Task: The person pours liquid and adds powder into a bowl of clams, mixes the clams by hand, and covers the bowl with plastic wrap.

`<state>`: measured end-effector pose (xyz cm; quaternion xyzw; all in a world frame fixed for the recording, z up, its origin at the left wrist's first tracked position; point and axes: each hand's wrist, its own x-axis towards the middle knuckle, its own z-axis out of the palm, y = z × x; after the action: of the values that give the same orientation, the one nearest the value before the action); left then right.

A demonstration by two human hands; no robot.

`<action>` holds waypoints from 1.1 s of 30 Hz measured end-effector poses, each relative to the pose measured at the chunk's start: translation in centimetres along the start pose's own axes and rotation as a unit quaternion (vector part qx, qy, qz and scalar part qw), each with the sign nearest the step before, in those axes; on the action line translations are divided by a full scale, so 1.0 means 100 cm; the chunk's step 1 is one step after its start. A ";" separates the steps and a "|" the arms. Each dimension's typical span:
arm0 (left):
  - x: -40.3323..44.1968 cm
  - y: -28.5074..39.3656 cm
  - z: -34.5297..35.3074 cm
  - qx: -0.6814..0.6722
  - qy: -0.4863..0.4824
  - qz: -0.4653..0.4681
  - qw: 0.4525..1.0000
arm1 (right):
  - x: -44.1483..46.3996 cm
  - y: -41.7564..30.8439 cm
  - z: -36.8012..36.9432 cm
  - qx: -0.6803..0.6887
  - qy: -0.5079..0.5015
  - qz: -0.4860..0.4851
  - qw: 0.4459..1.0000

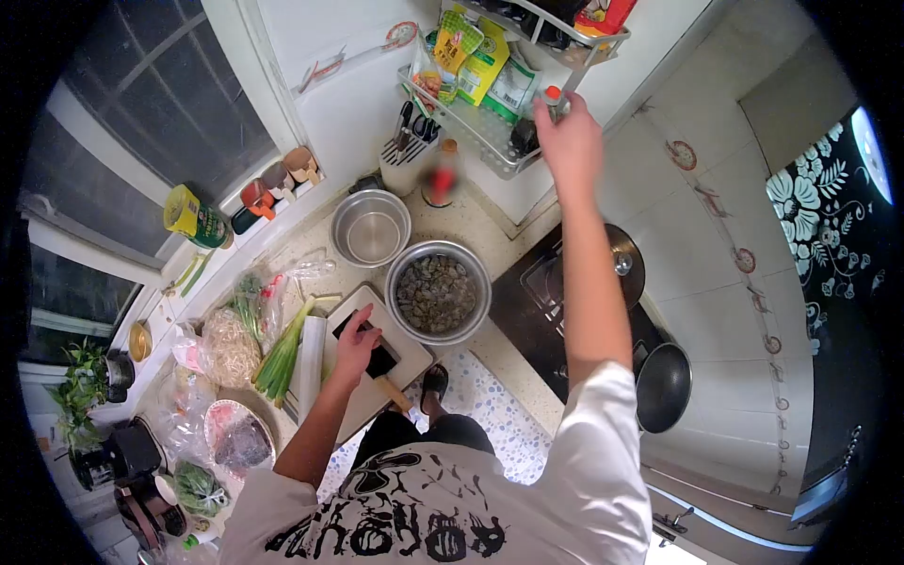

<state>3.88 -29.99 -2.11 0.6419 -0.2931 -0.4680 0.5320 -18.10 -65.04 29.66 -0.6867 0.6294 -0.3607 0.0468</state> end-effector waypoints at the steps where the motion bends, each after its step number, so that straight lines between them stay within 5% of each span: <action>1: -0.008 0.011 0.000 -0.017 -0.003 -0.020 1.000 | 0.011 -0.001 0.004 -0.040 -0.003 -0.004 0.999; 3: -0.019 0.031 0.000 -0.041 -0.013 -0.035 0.998 | 0.027 0.001 0.015 -0.120 -0.005 -0.013 0.993; 8: -0.033 0.039 -0.005 -0.049 -0.028 -0.006 0.998 | 0.035 0.020 0.032 -0.019 0.024 -0.071 0.997; 11: -0.024 0.036 -0.014 0.081 -0.064 0.025 0.994 | 0.001 -0.008 -0.003 0.043 0.051 -0.121 0.990; 15: -0.026 0.123 0.009 0.103 -0.019 0.166 0.980 | -0.066 -0.036 -0.046 0.117 0.053 -0.168 0.977; 20: -0.011 0.187 0.037 0.287 -0.003 0.376 0.881 | -0.162 -0.039 -0.038 0.193 -0.175 -0.075 0.962; 28: -0.005 0.152 0.062 0.308 -0.029 0.297 0.903 | -0.251 -0.006 -0.001 0.339 -0.276 0.009 0.899; 33: -0.008 0.152 0.054 0.370 -0.019 0.364 0.855 | -0.237 0.006 -0.023 0.162 -0.287 -0.045 0.943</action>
<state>0.46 -35.51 12.73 0.6298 -0.6673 -0.1099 0.3821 -18.66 -42.94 20.72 -0.7716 0.4912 -0.2469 0.3199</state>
